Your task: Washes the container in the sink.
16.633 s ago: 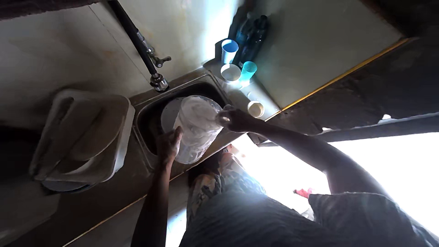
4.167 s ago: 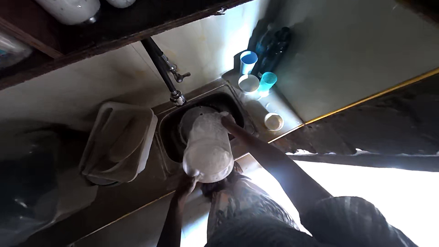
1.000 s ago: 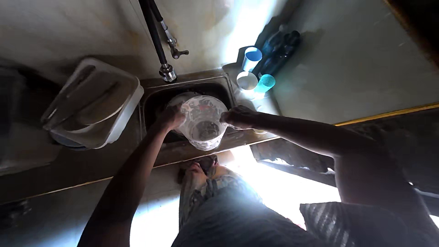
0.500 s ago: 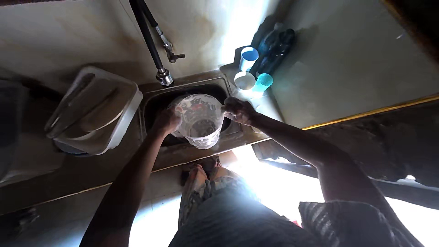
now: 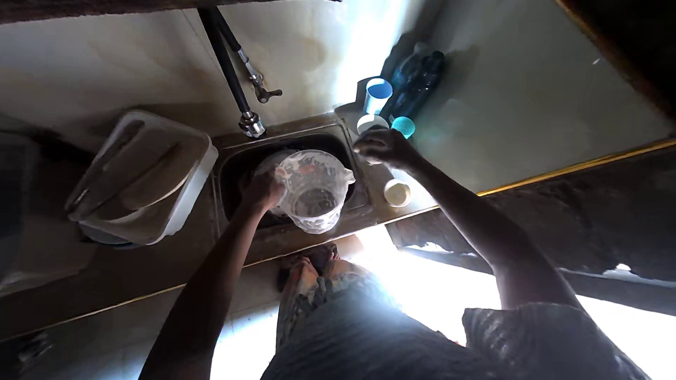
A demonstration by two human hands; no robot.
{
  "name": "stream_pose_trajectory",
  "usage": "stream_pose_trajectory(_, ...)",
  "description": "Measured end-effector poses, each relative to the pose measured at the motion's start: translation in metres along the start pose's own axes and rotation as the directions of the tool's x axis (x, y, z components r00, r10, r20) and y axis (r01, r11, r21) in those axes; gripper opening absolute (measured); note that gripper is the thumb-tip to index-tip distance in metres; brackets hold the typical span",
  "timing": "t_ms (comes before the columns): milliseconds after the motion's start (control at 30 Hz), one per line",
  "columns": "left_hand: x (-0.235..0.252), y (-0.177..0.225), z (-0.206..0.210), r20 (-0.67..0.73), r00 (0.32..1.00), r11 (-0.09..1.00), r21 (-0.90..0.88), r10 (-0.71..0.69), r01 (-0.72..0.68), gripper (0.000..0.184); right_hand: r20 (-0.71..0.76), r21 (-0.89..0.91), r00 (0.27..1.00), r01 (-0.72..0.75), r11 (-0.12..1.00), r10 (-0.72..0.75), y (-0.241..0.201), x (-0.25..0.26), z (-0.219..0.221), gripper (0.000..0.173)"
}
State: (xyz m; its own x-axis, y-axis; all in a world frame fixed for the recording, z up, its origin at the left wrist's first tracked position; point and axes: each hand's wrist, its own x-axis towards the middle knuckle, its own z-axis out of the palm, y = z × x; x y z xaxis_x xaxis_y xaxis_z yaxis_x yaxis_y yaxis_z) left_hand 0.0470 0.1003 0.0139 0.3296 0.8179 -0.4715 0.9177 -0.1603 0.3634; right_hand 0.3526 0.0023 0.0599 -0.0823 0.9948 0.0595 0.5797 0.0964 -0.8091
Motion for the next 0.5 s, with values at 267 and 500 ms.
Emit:
stream_pose_trajectory(267, -0.003, 0.001, -0.001, 0.007, 0.999, 0.999, -0.036, -0.035, 0.036, 0.043, 0.158, -0.316, 0.985, -0.01, 0.949, 0.063, -0.004, 0.002, 0.051, 0.021)
stream_pose_trajectory(500, -0.009, 0.005, 0.002, 0.002, 0.999, 0.999, -0.022, -0.044, 0.044, 0.048, -0.438, 0.335, 0.842, -0.172, 0.926, 0.315, 0.002, 0.007, 0.032, 0.029)
